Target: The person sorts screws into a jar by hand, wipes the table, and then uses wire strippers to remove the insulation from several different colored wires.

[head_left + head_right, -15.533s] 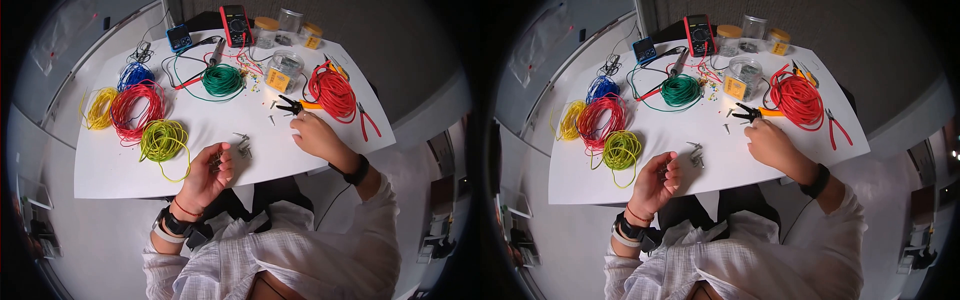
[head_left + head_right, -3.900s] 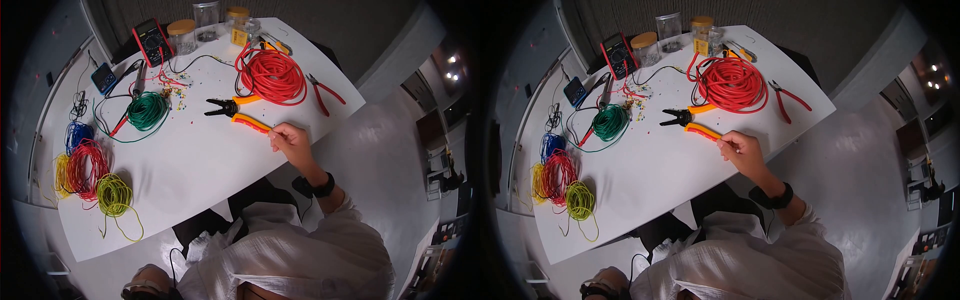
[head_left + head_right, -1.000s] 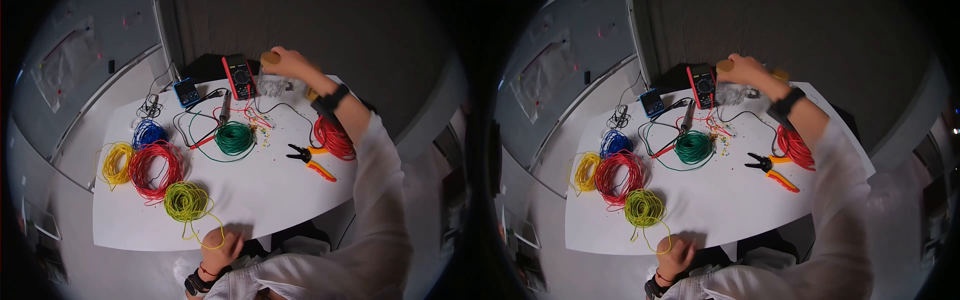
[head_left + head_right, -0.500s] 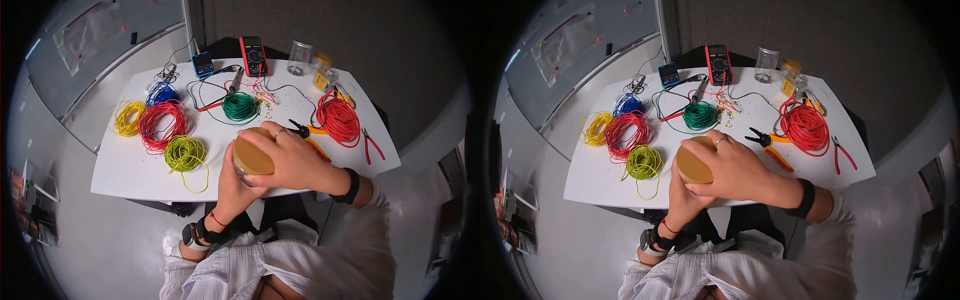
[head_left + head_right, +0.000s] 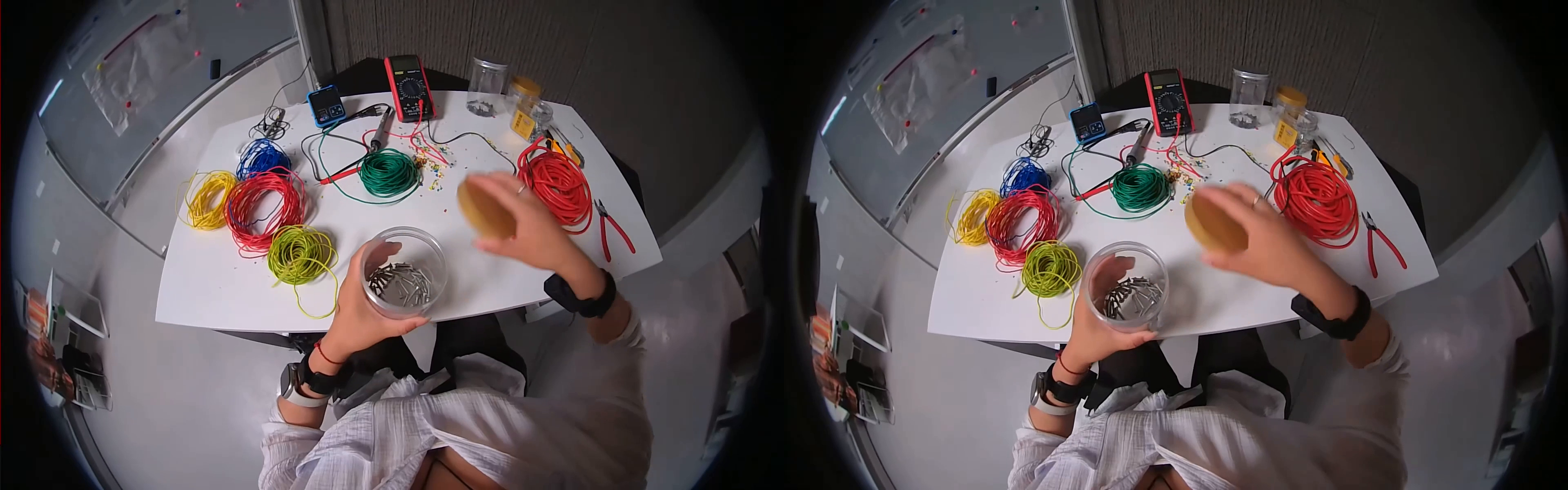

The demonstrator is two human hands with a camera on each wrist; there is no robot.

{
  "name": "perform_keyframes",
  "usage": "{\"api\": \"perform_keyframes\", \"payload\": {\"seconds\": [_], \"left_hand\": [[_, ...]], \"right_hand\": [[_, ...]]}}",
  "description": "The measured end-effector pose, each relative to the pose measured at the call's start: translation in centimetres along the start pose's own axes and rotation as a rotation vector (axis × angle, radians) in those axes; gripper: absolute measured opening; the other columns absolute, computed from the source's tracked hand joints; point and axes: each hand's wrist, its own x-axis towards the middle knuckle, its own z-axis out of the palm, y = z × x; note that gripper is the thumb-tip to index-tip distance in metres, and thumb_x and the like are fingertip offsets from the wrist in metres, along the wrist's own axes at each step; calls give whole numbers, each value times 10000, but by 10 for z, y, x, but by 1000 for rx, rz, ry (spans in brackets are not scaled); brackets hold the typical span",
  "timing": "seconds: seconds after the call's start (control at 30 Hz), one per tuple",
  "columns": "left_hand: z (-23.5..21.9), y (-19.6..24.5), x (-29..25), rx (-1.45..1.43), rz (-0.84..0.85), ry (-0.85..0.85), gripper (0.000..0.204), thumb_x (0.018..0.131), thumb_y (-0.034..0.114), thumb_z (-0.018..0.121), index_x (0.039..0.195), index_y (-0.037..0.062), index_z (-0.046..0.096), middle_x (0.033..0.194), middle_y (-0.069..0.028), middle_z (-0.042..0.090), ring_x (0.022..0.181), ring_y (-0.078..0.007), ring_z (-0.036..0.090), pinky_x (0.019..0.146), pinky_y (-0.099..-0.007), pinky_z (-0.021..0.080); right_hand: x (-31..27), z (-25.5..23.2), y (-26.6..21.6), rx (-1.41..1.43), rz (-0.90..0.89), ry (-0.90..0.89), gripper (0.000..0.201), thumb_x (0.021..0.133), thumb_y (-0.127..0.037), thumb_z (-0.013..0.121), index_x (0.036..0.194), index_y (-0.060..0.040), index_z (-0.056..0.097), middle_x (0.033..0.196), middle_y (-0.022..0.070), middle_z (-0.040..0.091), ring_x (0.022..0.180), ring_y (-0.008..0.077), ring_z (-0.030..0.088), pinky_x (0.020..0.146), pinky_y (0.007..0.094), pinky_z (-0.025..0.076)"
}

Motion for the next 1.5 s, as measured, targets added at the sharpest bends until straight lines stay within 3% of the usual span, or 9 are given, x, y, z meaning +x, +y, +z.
{"api": "perform_keyframes", "payload": {"seconds": [0.37,0.47,0.53,0.57,0.9,1.3,1.37,1.43,1.5], "left_hand": [[9,32,-2,7,86,-29,912,498,207,835,1245,-14,361,1186,-153,473,1085,-255,500,935,-329,385],[4,34,-6,-36,74,-47,976,495,171,842,1285,-4,297,1221,-157,454,1121,-258,483,948,-343,379],[0,32,-14,-122,62,-48,1069,495,164,859,1324,16,199,1246,-168,437,1148,-267,465,970,-369,366],[-5,26,-14,-126,70,-113,1198,478,180,882,1361,46,83,1251,-190,425,1163,-289,453,982,-402,357],[6,19,-18,-126,269,-43,1108,526,143,861,1360,133,131,1239,-224,409,1149,-344,459,956,-439,383],[7,19,-7,-28,395,56,744,495,126,871,1021,127,344,1214,-302,404,1071,-394,510,868,-422,467],[8,14,-7,-42,401,63,769,497,133,873,1033,132,321,1227,-294,395,1087,-390,498,873,-424,464],[12,11,-7,-57,403,78,795,500,140,876,1045,137,297,1240,-286,386,1104,-386,486,878,-426,461],[24,11,-7,-254,333,205,870,509,149,877,1094,147,232,1272,-263,357,1145,-366,453,910,-430,436]], "right_hand": [[-21,41,31,-305,95,-221,757,656,-238,750,1310,-133,384,1285,162,388,1195,322,386,976,376,351],[-15,33,40,-38,256,-172,651,788,-329,645,1318,-90,353,1247,152,451,1134,298,463,941,387,384],[-10,23,58,1022,765,-256,550,902,-421,453,1314,-74,340,1215,146,496,1040,301,537,879,412,429],[-6,17,57,1115,798,-211,533,934,-468,316,1294,-76,352,1204,150,503,997,346,560,839,440,467],[26,24,83,1099,1051,-149,538,890,-473,431,1222,-51,397,1141,189,529,961,430,556,801,519,491],[41,24,120,1041,1107,155,285,858,-159,484,1073,26,455,966,164,580,916,272,601,780,375,518],[28,22,82,473,757,141,288,854,-160,508,1084,6,459,980,135,571,971,231,572,738,322,505],[5,24,58,493,623,81,357,866,-248,525,1139,-27,458,1051,125,564,1011,208,548,748,310,475],[-30,42,43,1076,577,-104,493,878,-390,491,1233,-56,418,1162,136,522,1058,235,526,867,378,436]]}}
